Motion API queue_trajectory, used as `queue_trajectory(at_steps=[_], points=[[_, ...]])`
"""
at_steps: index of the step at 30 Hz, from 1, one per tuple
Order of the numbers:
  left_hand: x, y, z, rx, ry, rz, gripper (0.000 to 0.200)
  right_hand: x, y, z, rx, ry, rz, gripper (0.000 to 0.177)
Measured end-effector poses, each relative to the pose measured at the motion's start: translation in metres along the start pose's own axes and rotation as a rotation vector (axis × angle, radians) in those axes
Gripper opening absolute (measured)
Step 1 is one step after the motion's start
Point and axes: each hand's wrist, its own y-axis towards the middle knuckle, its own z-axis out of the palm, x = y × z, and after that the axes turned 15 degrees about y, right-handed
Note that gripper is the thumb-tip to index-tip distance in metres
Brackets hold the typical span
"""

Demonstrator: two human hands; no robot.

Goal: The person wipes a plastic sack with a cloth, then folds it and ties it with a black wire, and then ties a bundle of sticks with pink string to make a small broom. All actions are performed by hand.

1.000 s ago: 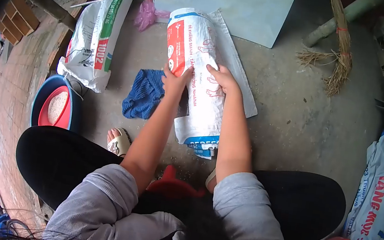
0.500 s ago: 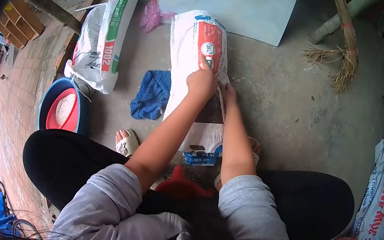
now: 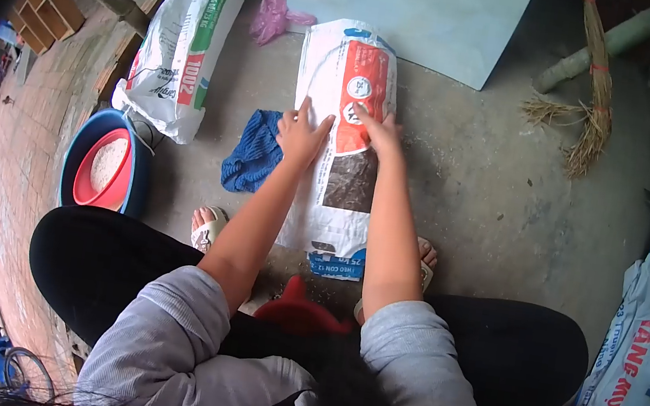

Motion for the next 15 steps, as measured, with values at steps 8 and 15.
queue_trajectory(at_steps=[8,15], points=[[0.041,-0.007,0.036,0.269,-0.791,0.039,0.071,0.016,-0.045,-0.011,0.013,0.205,0.063,0.111],[0.052,-0.014,0.019,0.799,-1.192,-0.235,0.057,-0.039,-0.010,-0.023,-0.117,-0.195,0.126,0.105]])
